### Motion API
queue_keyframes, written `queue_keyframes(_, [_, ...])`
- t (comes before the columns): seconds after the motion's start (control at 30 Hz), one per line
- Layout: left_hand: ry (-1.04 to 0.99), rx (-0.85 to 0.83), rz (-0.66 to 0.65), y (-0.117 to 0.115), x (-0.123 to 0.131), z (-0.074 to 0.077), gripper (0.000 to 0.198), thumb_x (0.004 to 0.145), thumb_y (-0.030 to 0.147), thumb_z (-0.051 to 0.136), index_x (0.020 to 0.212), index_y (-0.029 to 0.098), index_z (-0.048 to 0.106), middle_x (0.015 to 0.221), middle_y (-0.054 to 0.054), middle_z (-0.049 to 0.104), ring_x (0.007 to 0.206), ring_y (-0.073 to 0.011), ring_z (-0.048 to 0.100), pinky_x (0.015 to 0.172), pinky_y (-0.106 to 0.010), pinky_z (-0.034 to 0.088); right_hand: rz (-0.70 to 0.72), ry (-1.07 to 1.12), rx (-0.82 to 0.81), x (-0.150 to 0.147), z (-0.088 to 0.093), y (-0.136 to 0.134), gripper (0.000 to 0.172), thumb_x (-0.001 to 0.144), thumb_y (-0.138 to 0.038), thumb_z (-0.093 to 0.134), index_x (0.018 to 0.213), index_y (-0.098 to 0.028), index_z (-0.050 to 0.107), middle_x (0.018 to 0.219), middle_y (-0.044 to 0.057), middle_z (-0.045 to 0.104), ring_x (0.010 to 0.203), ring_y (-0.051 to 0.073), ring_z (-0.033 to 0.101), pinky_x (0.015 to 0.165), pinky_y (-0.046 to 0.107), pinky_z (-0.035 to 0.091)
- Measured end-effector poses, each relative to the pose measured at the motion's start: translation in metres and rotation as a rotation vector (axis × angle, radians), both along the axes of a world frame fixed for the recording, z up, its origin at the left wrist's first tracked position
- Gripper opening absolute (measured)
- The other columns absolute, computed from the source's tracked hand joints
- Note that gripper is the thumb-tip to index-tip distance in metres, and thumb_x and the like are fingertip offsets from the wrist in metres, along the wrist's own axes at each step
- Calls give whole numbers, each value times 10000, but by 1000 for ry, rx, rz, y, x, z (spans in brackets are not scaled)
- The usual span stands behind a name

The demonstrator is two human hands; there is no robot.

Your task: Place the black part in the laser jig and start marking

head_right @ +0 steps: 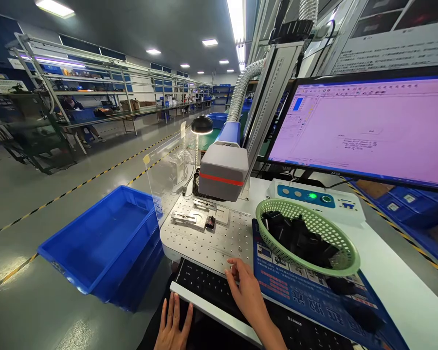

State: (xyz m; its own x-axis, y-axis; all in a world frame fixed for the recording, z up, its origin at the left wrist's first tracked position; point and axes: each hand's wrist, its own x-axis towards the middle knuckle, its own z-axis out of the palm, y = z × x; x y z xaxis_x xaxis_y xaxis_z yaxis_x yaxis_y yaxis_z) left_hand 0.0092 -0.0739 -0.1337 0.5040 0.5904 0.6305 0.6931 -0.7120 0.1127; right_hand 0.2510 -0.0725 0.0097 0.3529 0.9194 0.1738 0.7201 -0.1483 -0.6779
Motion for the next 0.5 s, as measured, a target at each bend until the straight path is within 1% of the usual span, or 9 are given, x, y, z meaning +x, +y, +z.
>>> queue_keyframes(0.13, [-35, 4, 10, 0, 3, -1, 634, 855, 346, 595, 1425, 248, 336, 1534, -233, 127, 1289, -452, 363, 940, -659, 435, -8, -7, -48, -1, 1, 1, 277, 915, -442, 396, 1079, -223, 434, 778, 15, 514, 694, 177, 548, 633, 322, 450])
queue_keyframes(0.2, [-55, 3, 15, 0, 4, -2, 646, 840, 333, 611, 1422, 252, 341, 1533, -228, 140, 1286, -450, 369, 941, -664, 429, -11, -12, -73, 0, 1, 2, 274, 906, -437, 392, 1066, -216, 423, 753, 8, 505, 666, 177, 538, 615, 318, 436])
queue_keyframes(0.3, [-78, 0, 15, -1, 6, -3, 666, 817, 322, 627, 1418, 263, 346, 1535, -214, 152, 1292, -439, 368, 942, -665, 423, 9, -40, -150, 5, 6, 10, 260, 878, -404, 406, 1035, -197, 415, 698, -6, 494, 624, 179, 520, 596, 315, 412])
queue_keyframes(0.37, [-90, -2, 18, 0, 6, -6, 680, 807, 350, 637, 1417, 264, 348, 1535, -207, 159, 1300, -431, 361, 949, -667, 415, 17, -66, -260, 11, 12, 23, 274, 855, -380, 431, 1039, -178, 419, 653, -14, 501, 607, 188, 518, 590, 317, 394])
queue_keyframes(0.43, [-95, 13, 26, 0, 7, -11, 687, 798, 369, 651, 1411, 267, 358, 1534, -201, 166, 1302, -419, 365, 956, -656, 414, 12, -117, -341, 17, 19, 42, 307, 840, -352, 459, 1068, -149, 436, 651, 0, 531, 631, 202, 530, 612, 322, 390])
queue_keyframes(0.5, [-96, 55, 50, 2, 8, -17, 684, 781, 335, 677, 1398, 274, 387, 1516, -205, 225, 1289, -404, 391, 959, -623, 430, -24, -193, -312, 23, 25, 67, 355, 829, -314, 483, 1127, -123, 456, 769, 51, 574, 740, 218, 552, 688, 332, 409])
